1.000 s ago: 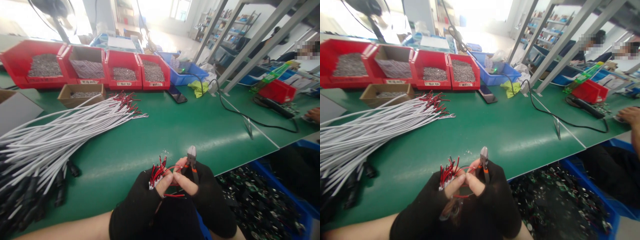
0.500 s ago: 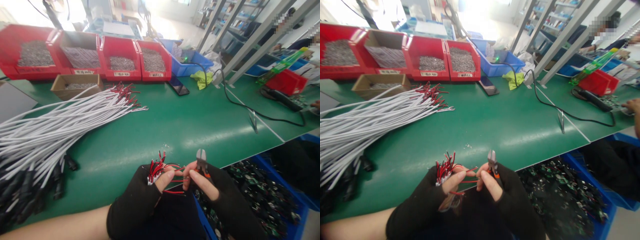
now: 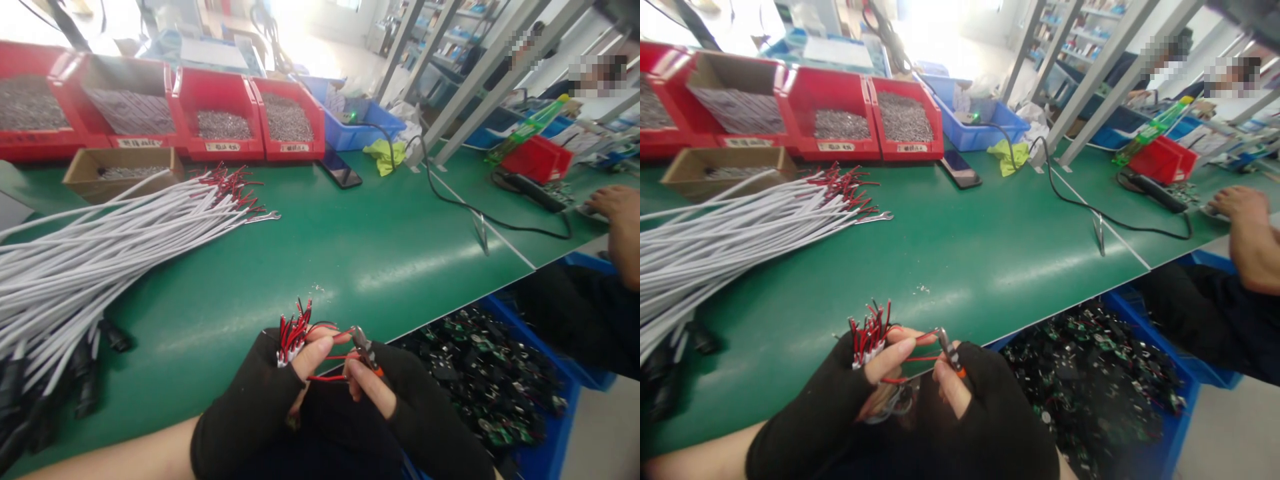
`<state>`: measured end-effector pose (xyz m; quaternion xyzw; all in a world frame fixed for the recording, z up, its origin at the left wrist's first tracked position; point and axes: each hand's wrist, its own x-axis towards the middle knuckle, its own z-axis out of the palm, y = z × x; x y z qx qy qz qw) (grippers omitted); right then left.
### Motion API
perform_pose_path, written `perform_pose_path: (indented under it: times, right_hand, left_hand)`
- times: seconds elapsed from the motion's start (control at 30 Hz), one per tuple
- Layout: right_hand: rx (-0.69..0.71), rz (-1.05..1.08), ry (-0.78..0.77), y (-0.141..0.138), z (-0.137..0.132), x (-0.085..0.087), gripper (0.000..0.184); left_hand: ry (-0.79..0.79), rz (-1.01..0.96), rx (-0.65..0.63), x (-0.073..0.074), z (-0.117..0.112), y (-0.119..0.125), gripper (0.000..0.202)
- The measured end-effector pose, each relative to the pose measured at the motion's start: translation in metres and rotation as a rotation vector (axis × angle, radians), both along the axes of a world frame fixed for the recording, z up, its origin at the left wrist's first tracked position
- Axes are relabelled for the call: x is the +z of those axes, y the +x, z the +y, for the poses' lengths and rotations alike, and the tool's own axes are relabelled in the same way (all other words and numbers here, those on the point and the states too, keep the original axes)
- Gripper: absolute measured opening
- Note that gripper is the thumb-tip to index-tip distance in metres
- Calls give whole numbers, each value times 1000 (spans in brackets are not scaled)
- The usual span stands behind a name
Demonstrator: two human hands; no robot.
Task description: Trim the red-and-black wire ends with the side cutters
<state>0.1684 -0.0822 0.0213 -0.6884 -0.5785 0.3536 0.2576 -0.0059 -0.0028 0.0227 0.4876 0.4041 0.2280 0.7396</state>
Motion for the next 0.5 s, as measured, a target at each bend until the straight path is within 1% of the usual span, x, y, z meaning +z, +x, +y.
perform_pose_path:
  times: [0.2, 0.5]
  right_hand:
    - [42, -18, -1, 1, 2, -2, 38]
    - [49, -34, 27, 2, 3, -4, 37]
  left_hand:
    - [56, 32, 30, 3, 3, 2, 31]
    - [-12, 9, 7, -1, 1, 0, 32]
